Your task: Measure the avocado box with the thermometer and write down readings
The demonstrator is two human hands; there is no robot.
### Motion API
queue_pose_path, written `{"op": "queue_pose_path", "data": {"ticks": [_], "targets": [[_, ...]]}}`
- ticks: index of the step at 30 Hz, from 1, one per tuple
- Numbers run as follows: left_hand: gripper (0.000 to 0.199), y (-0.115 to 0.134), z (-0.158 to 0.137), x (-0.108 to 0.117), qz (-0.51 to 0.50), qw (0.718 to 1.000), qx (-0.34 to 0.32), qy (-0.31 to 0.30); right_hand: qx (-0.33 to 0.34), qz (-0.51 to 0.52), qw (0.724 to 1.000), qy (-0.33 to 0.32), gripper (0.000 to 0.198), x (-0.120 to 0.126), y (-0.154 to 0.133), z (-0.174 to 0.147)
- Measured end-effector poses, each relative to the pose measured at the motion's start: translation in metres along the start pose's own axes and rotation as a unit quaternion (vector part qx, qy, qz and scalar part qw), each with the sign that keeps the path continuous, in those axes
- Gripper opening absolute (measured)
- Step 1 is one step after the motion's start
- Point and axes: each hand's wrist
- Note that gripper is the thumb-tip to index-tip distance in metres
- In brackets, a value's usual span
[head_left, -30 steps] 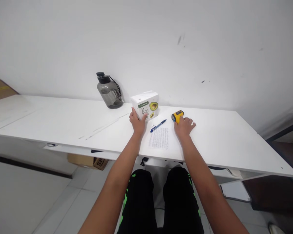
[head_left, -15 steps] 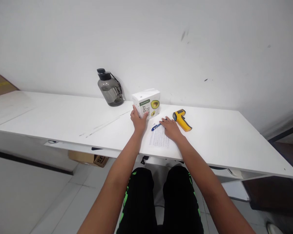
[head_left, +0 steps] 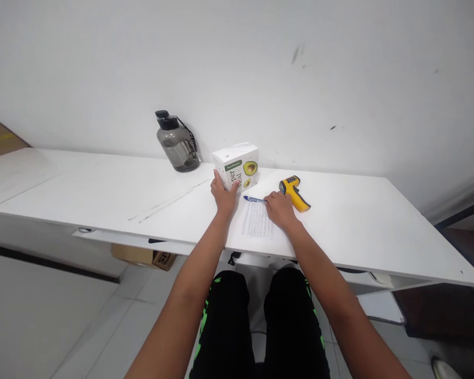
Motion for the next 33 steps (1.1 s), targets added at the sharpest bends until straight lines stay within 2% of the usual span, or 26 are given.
{"op": "queue_pose_path", "data": {"ticks": [2, 4, 7, 9, 12, 15, 16, 18, 22, 24, 29, 31, 33], "targets": [[0.098, -0.002, 0.001, -0.001, 0.001, 1.000, -0.003, 0.000, -0.050, 0.038, 0.997, 0.055, 0.034, -0.002, 0.004, 0.003], [0.097, -0.006, 0.001, -0.003, 0.001, 1.000, -0.007, 0.003, -0.117, 0.123, 0.978, 0.124, 0.030, -0.005, 0.010, 0.005], [0.096, -0.013, 0.003, -0.007, -0.001, 1.000, -0.018, 0.014, -0.214, 0.277, 0.913, 0.210, 0.028, -0.012, 0.016, 0.008], [0.095, -0.015, 0.003, -0.008, 0.001, 0.999, -0.041, 0.033, -0.250, 0.349, 0.872, 0.235, 0.025, -0.016, 0.018, 0.009], [0.088, -0.011, -0.001, -0.007, 0.013, 0.986, -0.144, 0.080, -0.275, 0.413, 0.835, 0.238, 0.023, -0.021, 0.017, 0.010], [0.067, 0.000, -0.013, -0.003, 0.003, 0.950, -0.295, 0.099, -0.327, 0.444, 0.803, 0.224, 0.028, -0.023, 0.017, 0.013], [0.057, 0.004, -0.018, -0.001, -0.008, 0.938, -0.338, 0.082, -0.353, 0.452, 0.790, 0.216, 0.030, -0.024, 0.017, 0.014], [0.040, 0.012, -0.030, 0.000, -0.021, 0.916, -0.400, -0.011, -0.400, 0.464, 0.765, 0.201, 0.033, -0.026, 0.020, 0.017], [0.030, 0.019, -0.045, -0.002, 0.052, 0.880, -0.405, -0.244, -0.432, 0.477, 0.739, 0.197, 0.034, -0.028, 0.025, 0.020], [0.035, 0.020, -0.047, -0.005, 0.108, 0.854, -0.401, -0.314, -0.427, 0.487, 0.737, 0.192, 0.032, -0.029, 0.027, 0.021], [0.069, 0.022, -0.045, -0.012, 0.231, 0.822, -0.320, -0.410, -0.372, 0.526, 0.749, 0.158, 0.026, -0.030, 0.030, 0.020], [0.072, 0.024, -0.046, -0.014, 0.257, 0.821, -0.303, -0.410, -0.354, 0.524, 0.760, 0.152, 0.027, -0.030, 0.030, 0.020], [0.072, 0.026, -0.048, -0.016, 0.274, 0.827, -0.295, -0.393, -0.351, 0.530, 0.757, 0.151, 0.030, -0.029, 0.030, 0.020]]}}
Point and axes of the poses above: each hand's wrist, its own z-axis towards the middle knuckle, its own x-axis out of the back of the hand, y = z × x, and after that the axes turned 13 degrees about y, right-handed
